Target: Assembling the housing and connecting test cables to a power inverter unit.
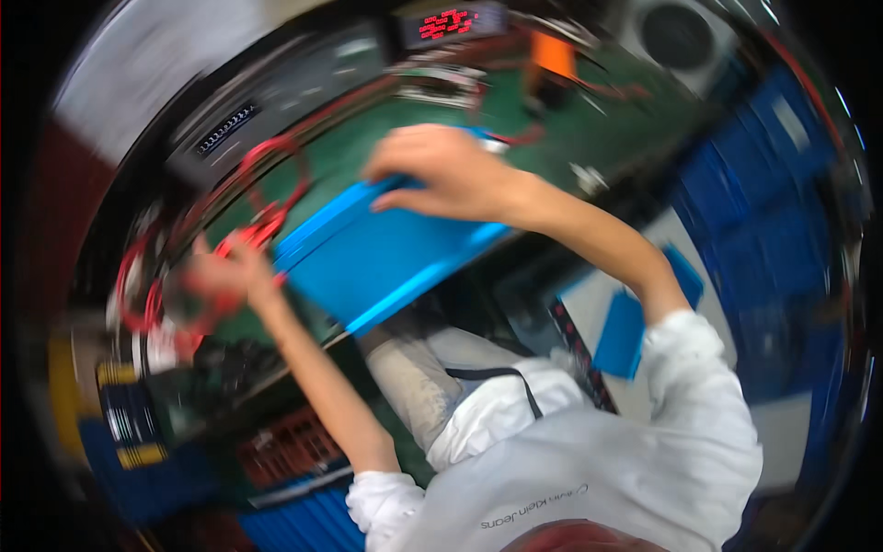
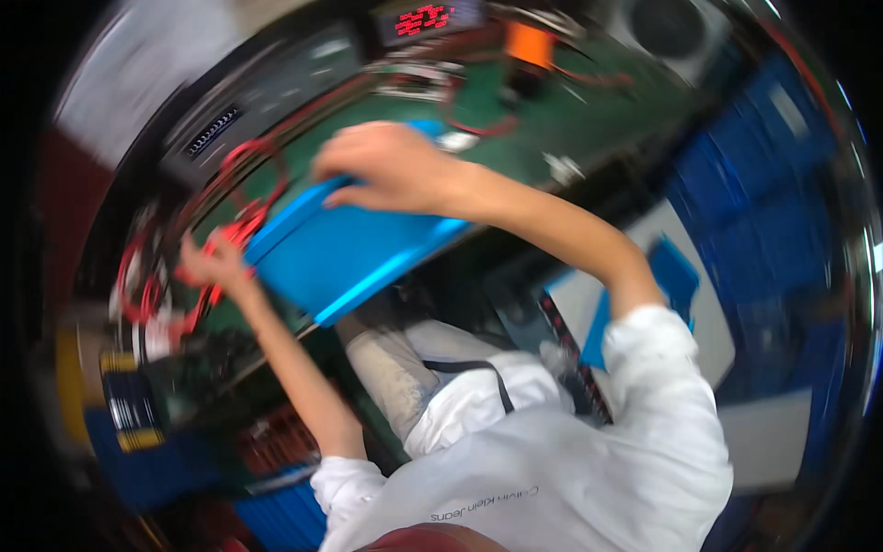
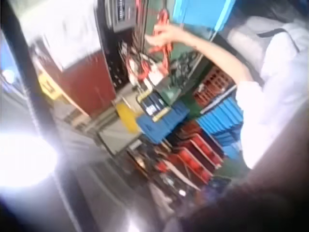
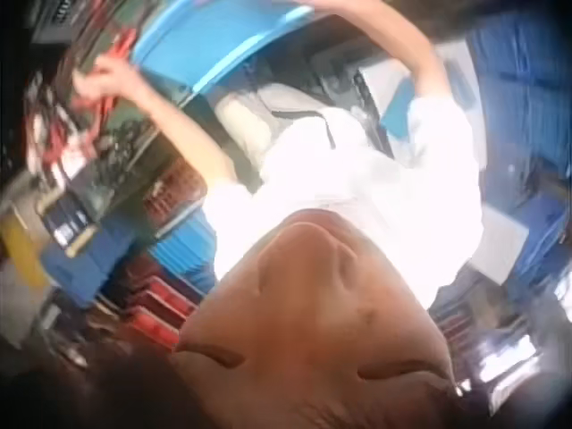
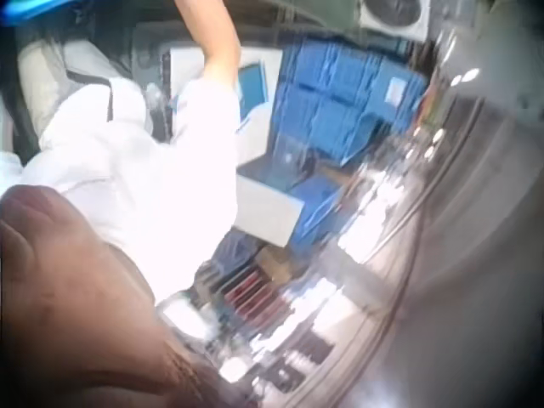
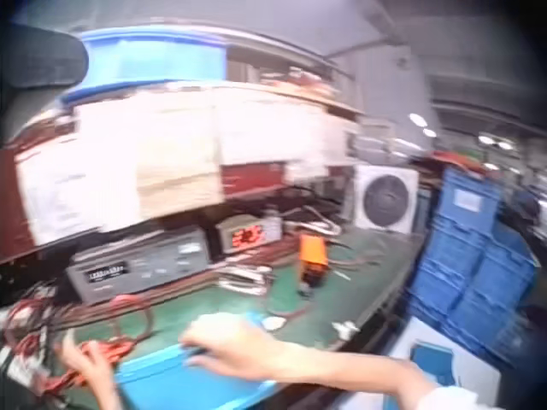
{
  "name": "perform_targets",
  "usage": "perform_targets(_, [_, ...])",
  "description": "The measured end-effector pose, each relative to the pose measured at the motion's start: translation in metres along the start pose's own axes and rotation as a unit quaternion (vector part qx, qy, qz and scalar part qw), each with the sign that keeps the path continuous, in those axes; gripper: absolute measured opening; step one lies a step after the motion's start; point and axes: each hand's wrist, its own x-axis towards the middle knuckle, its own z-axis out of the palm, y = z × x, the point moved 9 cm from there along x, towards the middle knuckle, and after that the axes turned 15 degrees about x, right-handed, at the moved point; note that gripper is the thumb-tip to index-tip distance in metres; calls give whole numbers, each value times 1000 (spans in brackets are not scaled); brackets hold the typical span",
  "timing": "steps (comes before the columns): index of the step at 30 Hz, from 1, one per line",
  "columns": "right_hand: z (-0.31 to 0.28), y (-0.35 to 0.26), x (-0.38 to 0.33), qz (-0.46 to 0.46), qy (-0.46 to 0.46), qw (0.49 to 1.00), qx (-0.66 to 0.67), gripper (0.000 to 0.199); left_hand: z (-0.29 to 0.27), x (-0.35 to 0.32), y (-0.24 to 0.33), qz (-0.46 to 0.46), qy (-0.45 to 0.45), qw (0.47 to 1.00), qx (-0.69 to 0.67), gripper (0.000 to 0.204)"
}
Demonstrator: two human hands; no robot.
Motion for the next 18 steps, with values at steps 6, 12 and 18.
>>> perform_targets(6, [8,-19,-10,14,13,999,-48,46,29,-5,-50,37,32,997,60,52])
perform_targets(12, [27,22,-6,190,-230,941,-163,73,42,-17,-37,-56,-67,996,-5,59])
perform_targets(18, [-4,-51,-35,86,-195,960,-184,53,38,-13,-36,-56,-83,995,-12,60])
